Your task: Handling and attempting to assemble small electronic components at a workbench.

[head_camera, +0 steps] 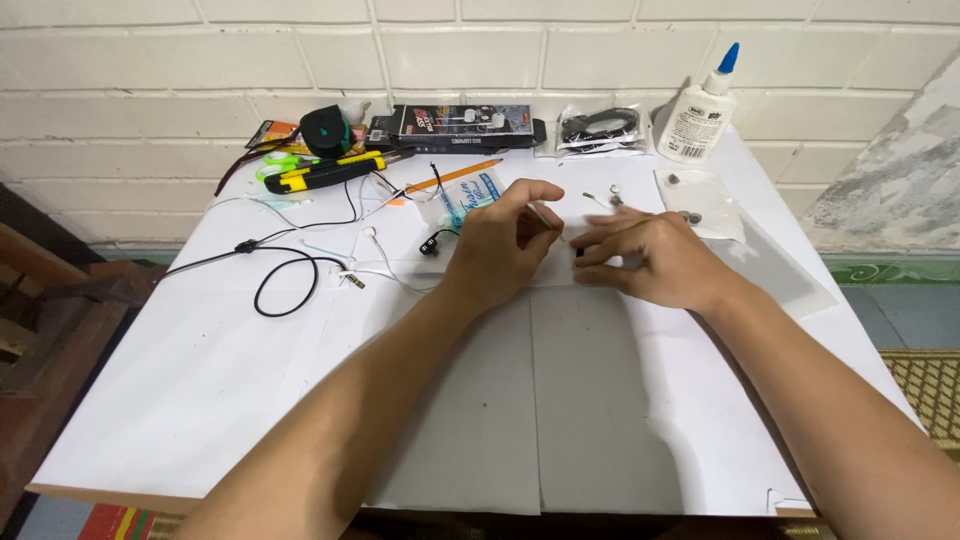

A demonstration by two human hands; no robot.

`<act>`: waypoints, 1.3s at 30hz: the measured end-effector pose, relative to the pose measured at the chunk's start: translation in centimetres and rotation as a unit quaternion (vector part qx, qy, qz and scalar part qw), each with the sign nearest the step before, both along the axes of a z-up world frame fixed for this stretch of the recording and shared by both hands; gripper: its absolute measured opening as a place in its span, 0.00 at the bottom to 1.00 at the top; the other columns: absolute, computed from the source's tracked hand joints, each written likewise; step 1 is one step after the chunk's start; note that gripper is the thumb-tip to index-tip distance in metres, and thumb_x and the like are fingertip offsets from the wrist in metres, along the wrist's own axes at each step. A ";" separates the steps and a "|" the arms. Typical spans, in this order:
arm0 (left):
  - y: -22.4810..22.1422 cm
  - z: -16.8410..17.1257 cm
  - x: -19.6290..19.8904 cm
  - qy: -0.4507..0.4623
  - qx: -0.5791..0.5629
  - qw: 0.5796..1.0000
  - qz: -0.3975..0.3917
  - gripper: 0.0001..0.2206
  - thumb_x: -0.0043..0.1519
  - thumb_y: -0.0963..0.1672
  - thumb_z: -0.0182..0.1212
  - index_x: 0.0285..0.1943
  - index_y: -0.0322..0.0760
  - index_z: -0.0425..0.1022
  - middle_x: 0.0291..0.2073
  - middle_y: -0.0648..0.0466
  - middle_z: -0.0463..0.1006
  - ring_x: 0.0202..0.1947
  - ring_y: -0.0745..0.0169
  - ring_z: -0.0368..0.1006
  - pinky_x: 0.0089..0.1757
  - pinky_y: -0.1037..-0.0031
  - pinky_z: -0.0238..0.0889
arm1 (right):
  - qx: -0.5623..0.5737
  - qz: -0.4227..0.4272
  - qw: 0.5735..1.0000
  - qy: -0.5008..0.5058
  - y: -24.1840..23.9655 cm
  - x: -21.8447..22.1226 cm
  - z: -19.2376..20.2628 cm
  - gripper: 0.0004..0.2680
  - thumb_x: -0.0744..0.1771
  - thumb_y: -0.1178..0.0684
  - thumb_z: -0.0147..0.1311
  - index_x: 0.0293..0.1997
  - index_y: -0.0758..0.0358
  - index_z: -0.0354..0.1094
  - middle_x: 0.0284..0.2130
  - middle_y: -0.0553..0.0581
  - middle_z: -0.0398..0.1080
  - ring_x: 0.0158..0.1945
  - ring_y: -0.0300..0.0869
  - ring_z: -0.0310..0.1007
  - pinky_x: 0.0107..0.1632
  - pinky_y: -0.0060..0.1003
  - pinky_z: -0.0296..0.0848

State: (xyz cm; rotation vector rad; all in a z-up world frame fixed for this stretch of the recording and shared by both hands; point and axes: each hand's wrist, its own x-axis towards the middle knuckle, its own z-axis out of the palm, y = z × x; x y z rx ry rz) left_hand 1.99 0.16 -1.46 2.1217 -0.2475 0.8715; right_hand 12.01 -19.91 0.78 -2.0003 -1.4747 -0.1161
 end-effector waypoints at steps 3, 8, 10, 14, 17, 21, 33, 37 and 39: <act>-0.1 0.5 -0.4 0.007 -0.006 1.000 -0.021 0.19 0.59 0.34 0.66 0.58 0.36 0.69 0.35 0.43 0.84 0.38 0.45 0.84 0.41 0.61 0.80 | -0.065 0.012 0.998 0.011 -0.7 -0.8 1.8 0.08 0.60 0.50 0.69 0.37 0.59 0.84 0.45 0.68 0.80 0.65 0.69 0.64 0.67 0.75 0.49; -0.4 1.1 -0.7 0.046 0.072 0.996 -0.018 0.15 0.61 0.35 0.61 0.57 0.35 0.71 0.38 0.40 0.83 0.40 0.43 0.83 0.40 0.59 0.79 | -0.134 0.023 0.990 0.028 -0.7 -1.8 4.1 0.10 0.59 0.50 0.69 0.40 0.60 0.84 0.50 0.70 0.78 0.66 0.71 0.61 0.68 0.76 0.46; 0.0 0.8 -0.3 0.055 0.153 0.987 -0.016 0.12 0.62 0.35 0.59 0.54 0.35 0.74 0.39 0.40 0.83 0.41 0.42 0.82 0.40 0.59 0.80 | -0.170 0.008 0.985 0.042 -0.8 -1.5 4.2 0.13 0.59 0.48 0.69 0.43 0.58 0.84 0.54 0.69 0.76 0.69 0.73 0.55 0.67 0.81 0.42; 0.3 0.0 0.5 0.018 0.245 0.969 0.018 0.10 0.64 0.37 0.58 0.51 0.37 0.81 0.41 0.41 0.82 0.43 0.45 0.79 0.43 0.64 0.75 | -0.245 -0.007 0.968 0.058 -0.9 -0.9 4.3 0.16 0.61 0.41 0.66 0.49 0.52 0.83 0.61 0.68 0.69 0.73 0.70 0.49 0.67 0.83 0.34; 0.6 -0.8 1.1 -0.011 0.274 0.961 0.042 0.09 0.65 0.38 0.56 0.47 0.40 0.82 0.40 0.45 0.81 0.42 0.48 0.76 0.41 0.66 0.72 | -0.258 -0.012 0.964 0.057 -0.9 -0.9 4.6 0.16 0.61 0.40 0.66 0.49 0.53 0.83 0.62 0.68 0.68 0.73 0.70 0.48 0.67 0.84 0.32; 0.2 -0.8 0.9 -0.054 0.348 0.934 0.057 0.08 0.64 0.39 0.57 0.43 0.41 0.82 0.38 0.48 0.80 0.41 0.49 0.73 0.38 0.66 0.66 | -0.263 -0.017 0.964 0.037 -0.8 -0.8 4.4 0.16 0.62 0.40 0.64 0.48 0.56 0.83 0.62 0.68 0.68 0.72 0.69 0.50 0.66 0.85 0.32; -1.0 -0.1 2.5 -0.201 0.445 0.860 0.150 0.08 0.60 0.39 0.65 0.27 0.39 0.80 0.25 0.50 0.74 0.29 0.58 0.63 0.34 0.66 0.61 | -0.242 -0.011 0.970 0.009 -1.0 -0.8 4.1 0.14 0.62 0.41 0.65 0.49 0.50 0.83 0.60 0.64 0.70 0.71 0.69 0.51 0.64 0.86 0.34; -0.7 0.5 1.8 -0.212 0.432 0.868 0.127 0.08 0.61 0.41 0.64 0.27 0.41 0.80 0.25 0.53 0.72 0.30 0.59 0.62 0.33 0.68 0.57 | -0.250 -0.022 0.968 0.016 -0.8 -1.1 4.5 0.14 0.62 0.41 0.64 0.48 0.51 0.83 0.60 0.65 0.70 0.72 0.68 0.51 0.64 0.86 0.33; -0.4 0.3 1.6 -0.191 0.430 0.873 0.127 0.07 0.61 0.41 0.65 0.28 0.42 0.81 0.26 0.55 0.73 0.30 0.60 0.63 0.34 0.68 0.59 | -0.246 -0.021 0.969 0.018 -0.9 -1.2 4.4 0.14 0.62 0.42 0.64 0.48 0.53 0.83 0.60 0.67 0.70 0.72 0.68 0.51 0.64 0.86 0.33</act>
